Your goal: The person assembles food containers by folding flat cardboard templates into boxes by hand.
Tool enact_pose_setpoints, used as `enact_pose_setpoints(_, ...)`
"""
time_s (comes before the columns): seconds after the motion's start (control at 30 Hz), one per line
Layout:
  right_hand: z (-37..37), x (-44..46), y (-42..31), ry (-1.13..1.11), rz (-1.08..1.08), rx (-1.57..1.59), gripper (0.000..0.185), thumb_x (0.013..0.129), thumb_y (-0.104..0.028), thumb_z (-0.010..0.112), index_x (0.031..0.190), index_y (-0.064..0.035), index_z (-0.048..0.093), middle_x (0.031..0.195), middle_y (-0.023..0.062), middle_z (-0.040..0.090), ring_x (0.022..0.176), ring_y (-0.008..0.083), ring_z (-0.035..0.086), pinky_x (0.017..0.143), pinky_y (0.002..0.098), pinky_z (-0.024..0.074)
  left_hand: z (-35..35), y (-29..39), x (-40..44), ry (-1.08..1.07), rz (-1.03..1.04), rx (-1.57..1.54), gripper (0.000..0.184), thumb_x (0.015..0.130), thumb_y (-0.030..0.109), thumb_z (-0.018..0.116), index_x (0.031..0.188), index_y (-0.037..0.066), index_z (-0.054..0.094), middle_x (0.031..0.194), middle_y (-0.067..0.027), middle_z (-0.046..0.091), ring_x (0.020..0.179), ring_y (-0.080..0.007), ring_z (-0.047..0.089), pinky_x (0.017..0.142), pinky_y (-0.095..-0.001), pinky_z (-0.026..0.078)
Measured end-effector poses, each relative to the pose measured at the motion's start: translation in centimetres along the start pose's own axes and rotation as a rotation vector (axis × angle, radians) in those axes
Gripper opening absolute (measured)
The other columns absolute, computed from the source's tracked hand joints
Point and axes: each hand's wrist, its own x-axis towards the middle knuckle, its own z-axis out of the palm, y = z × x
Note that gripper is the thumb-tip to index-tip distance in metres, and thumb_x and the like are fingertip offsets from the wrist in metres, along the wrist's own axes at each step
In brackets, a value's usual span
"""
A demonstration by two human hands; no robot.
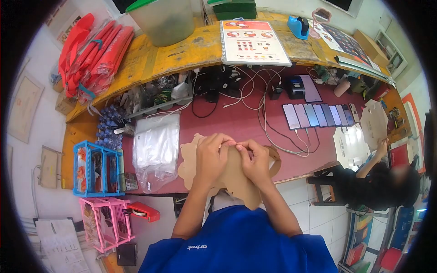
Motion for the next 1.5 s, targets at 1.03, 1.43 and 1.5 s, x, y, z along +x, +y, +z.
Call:
enact_pose_setpoints(1.03, -2.8, 2.9, -2.0, -0.146, -0.738, -0.277, 0.028, 0.082, 0.009, 0.074, 0.108, -0.002, 0.078, 0.105, 0.0166, 0.072, 0.091, 0.0288, 0.072, 0.074, 0.0333, 0.0575, -3.9, -0.2, -2.2, -0.11, -0.797, -1.191, 0.049, 0.102, 0.006, 0.065, 0.146, 0.002, 0.047, 0.137, -0.0087, 0.059, 0.127, -0.0195, 0.059, 0.105, -0.0346, 0.05)
enact_pose_setpoints(1.43, -0.1, 0.3, -3.1, -0.208, -0.284, -0.007, 0.021, 0.089, -0.001, 0.078, 0.109, 0.0012, 0.071, 0.117, 0.0162, 0.07, 0.103, 0.0233, 0.07, 0.084, 0.031, 0.0552, -6.0, -0.7, -3.3, -0.258, -0.61, -1.102, 0.035, 0.107, 0.017, 0.062, 0.137, 0.0, 0.058, 0.125, -0.007, 0.068, 0.111, -0.0141, 0.067, 0.093, -0.0301, 0.055)
enact_pose_setpoints(1.5, 0.3, 0.1, -3.1, -0.213, -0.266, 0.064, 0.023, 0.09, 0.0, 0.076, 0.112, 0.0015, 0.07, 0.117, 0.0155, 0.07, 0.103, 0.0218, 0.07, 0.083, 0.0295, 0.0548, -6.3, -1.2, -3.6, -0.266, -0.629, -1.149, 0.036, 0.107, 0.018, 0.062, 0.138, 0.0, 0.057, 0.126, -0.007, 0.068, 0.112, -0.0143, 0.067, 0.094, -0.0304, 0.055)
